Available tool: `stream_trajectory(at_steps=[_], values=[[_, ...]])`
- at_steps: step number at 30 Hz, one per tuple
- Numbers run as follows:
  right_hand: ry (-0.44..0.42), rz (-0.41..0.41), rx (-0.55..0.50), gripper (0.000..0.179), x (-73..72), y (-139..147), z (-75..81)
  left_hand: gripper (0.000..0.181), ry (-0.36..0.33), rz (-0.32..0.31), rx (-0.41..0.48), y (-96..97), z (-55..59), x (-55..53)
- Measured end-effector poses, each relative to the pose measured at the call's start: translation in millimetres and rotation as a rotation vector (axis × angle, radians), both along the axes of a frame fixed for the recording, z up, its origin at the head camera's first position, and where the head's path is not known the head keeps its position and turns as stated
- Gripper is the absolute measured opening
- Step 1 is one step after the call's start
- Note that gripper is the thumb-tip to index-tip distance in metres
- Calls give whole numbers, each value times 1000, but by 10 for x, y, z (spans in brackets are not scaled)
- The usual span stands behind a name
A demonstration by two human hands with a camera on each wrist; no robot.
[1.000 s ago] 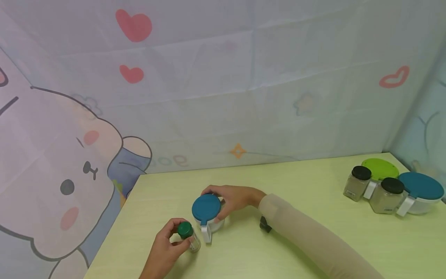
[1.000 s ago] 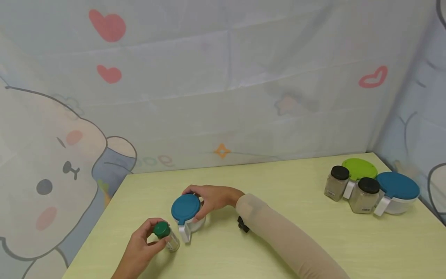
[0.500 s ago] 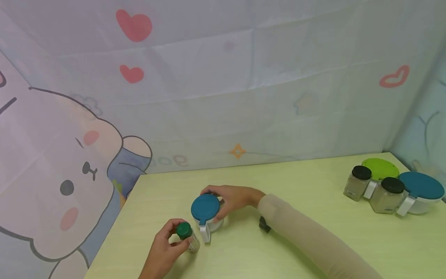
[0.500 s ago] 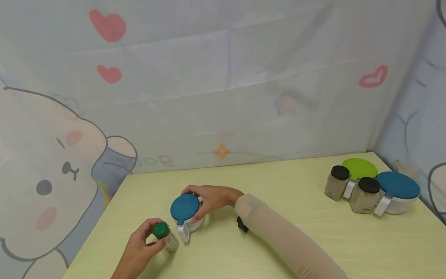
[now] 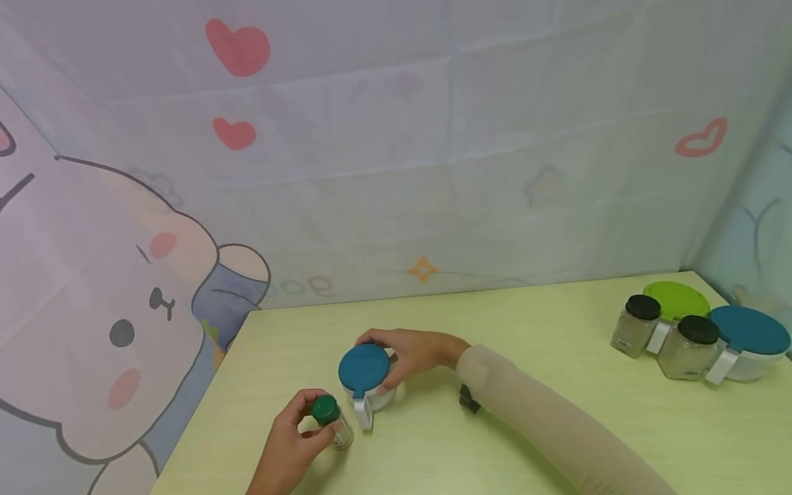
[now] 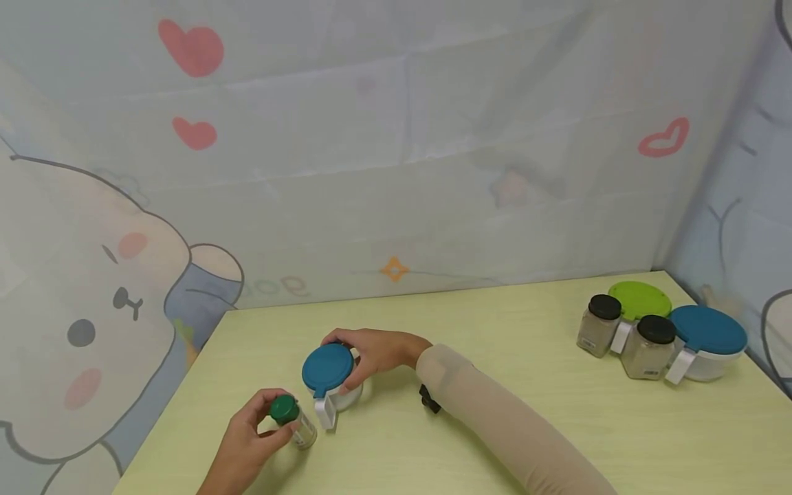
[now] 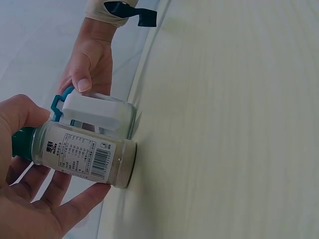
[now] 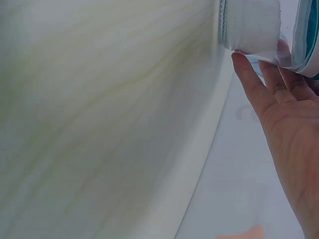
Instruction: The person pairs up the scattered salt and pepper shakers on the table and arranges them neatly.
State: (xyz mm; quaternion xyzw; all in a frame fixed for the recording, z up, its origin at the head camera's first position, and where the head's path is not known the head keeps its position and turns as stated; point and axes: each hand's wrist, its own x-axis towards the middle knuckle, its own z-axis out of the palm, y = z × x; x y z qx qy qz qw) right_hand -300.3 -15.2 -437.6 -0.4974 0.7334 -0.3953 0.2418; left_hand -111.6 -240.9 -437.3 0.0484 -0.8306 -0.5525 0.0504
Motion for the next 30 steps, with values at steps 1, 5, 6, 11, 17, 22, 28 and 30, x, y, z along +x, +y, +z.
stream_trajectory(at_steps=[1,5,6,11,17,22,28,30], values=[[-4,-1,0,80,5,0,2,41,1,2,6,-1,-2,0],[-28,4,-6,79,8,-10,-8,41,5,6,22,1,0,6],[-32,6,-7,79,9,-13,-9,41,5,7,23,3,2,8],[-50,20,-5,79,3,-16,-1,43,1,7,-1,11,3,23],[-41,22,31,87,26,17,67,53,5,-19,-13,0,23,16],[-1,16,24,90,44,68,127,53,26,-21,-27,-4,117,-23],[54,15,-9,87,18,188,187,57,96,-69,-88,-10,237,-85],[62,11,-19,87,17,236,221,58,130,-90,-106,-7,275,-111]])
